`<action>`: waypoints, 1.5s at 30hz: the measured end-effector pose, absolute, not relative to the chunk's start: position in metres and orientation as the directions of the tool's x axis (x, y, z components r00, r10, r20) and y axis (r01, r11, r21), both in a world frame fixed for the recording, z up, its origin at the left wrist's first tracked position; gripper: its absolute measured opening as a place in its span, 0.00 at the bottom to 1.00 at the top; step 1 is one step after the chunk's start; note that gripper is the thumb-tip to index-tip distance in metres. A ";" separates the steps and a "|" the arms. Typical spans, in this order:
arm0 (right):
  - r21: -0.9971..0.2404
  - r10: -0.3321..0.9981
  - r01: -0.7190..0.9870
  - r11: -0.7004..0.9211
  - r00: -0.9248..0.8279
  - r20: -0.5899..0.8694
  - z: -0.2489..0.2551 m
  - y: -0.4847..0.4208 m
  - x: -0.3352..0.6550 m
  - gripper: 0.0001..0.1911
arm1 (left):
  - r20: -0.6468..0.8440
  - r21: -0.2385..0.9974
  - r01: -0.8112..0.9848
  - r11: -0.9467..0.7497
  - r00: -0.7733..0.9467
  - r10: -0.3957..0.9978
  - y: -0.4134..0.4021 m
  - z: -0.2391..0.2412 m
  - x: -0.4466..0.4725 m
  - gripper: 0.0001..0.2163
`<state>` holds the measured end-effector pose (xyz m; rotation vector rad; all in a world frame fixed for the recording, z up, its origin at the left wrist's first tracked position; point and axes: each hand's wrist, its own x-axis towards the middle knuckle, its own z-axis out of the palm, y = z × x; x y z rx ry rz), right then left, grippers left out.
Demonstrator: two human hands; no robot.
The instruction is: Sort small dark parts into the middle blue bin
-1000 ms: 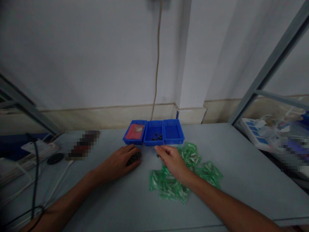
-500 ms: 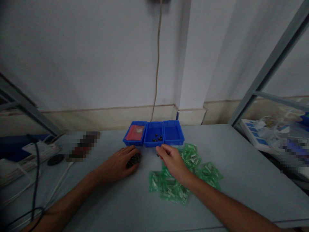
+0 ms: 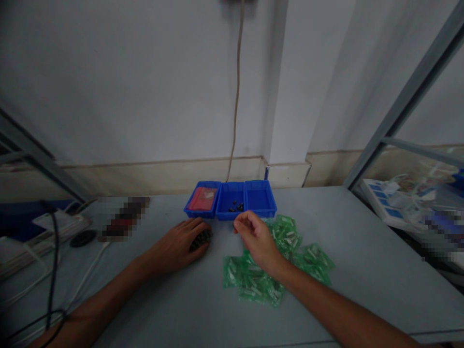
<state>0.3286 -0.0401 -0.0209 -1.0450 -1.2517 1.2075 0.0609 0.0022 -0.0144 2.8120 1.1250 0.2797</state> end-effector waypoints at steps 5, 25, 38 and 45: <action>-0.993 0.992 -0.046 0.112 -0.057 0.115 -0.021 -0.040 0.330 0.18 | 0.153 0.155 0.664 -0.731 0.715 0.682 0.002 -0.016 0.060 0.12; -0.989 0.988 0.036 0.145 -0.054 0.143 -0.023 -0.040 0.333 0.15 | 0.175 0.201 0.657 -0.727 0.705 0.687 -0.001 -0.015 0.064 0.11; -0.994 0.990 -0.086 0.060 -0.125 0.071 -0.014 -0.044 0.328 0.19 | 0.201 0.225 0.636 -0.738 0.711 0.674 0.000 -0.016 0.063 0.11; -0.992 0.982 -0.024 0.120 -0.142 0.122 -0.014 -0.047 0.330 0.17 | 0.197 0.211 0.644 -0.735 0.709 0.677 0.000 -0.017 0.063 0.10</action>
